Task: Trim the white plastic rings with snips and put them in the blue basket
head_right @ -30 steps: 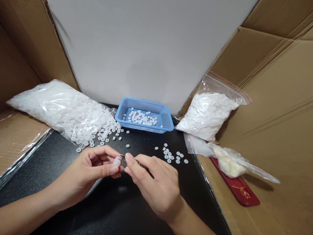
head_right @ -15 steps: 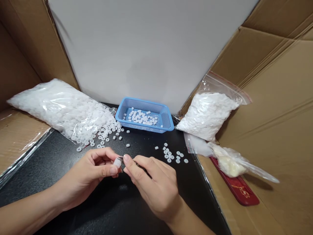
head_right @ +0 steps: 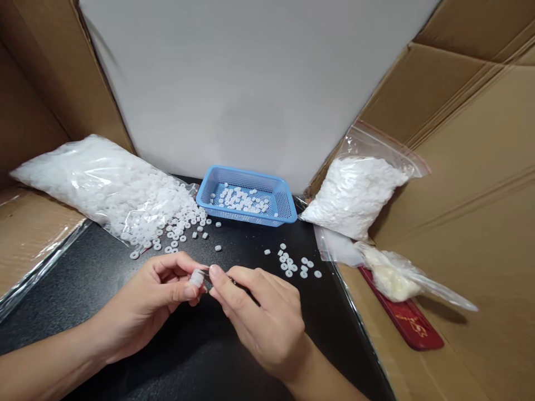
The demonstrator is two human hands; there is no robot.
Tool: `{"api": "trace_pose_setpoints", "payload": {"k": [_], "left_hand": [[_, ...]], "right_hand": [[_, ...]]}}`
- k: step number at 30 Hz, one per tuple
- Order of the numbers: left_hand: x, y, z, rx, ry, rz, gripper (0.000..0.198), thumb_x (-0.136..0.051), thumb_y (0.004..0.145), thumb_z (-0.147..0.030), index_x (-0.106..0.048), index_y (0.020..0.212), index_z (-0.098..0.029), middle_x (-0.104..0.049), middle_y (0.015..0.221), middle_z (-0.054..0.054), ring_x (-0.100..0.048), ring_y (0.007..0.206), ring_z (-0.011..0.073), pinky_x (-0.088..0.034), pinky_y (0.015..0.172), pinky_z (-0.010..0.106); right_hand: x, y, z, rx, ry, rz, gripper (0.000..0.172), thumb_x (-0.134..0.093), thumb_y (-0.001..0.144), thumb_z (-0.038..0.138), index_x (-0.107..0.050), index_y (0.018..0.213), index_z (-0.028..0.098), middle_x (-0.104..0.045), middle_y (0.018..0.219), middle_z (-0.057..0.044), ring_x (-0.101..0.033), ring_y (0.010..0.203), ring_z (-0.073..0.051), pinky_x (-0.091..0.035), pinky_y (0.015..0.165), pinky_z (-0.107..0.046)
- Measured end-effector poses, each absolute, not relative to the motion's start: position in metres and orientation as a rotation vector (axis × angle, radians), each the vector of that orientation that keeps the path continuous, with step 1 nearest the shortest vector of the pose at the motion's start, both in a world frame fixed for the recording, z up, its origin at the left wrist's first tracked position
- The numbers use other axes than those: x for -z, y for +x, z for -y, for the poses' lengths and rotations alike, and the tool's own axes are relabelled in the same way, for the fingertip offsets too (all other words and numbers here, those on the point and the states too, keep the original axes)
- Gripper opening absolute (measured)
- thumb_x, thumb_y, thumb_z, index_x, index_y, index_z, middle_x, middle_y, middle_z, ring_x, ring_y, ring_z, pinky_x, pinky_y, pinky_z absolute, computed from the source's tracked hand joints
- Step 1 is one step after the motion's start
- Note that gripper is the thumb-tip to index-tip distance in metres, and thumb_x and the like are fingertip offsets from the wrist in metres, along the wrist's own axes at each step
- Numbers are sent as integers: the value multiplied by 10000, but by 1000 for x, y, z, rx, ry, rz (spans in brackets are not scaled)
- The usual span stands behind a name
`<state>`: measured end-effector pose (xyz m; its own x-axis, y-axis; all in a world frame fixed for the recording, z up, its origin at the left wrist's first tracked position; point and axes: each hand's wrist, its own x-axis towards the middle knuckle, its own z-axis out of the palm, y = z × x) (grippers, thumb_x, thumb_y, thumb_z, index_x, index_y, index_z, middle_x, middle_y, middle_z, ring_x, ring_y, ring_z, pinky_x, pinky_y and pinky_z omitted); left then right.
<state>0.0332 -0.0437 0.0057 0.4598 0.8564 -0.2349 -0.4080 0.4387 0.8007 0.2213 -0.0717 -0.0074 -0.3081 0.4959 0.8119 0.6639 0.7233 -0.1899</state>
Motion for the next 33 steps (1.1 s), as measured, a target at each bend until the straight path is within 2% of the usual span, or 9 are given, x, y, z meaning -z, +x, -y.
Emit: {"api": "trace_pose_setpoints", "payload": {"k": [23,33], "left_hand": [[-7,30,40,-824,825,-706,138,-916,678,-213,-803,741,-164,-738,685,0,-627,631,82,-497,623,171],[-10,26,37,-800,892,-684,140,-914,687,-217,-811,766,-166,-741,688,-4,-624,621,73,-525,626,161]], "right_hand": [[5,222,75,279,-916,1998,231,-638,943,45,-725,1145,113,-767,852,-68,-711,689,-128,-558,623,-217],[1,224,78,283,-941,2028,247,-616,967,72,-717,1183,139,-770,862,-59,-708,685,-122,-553,624,-210]]}}
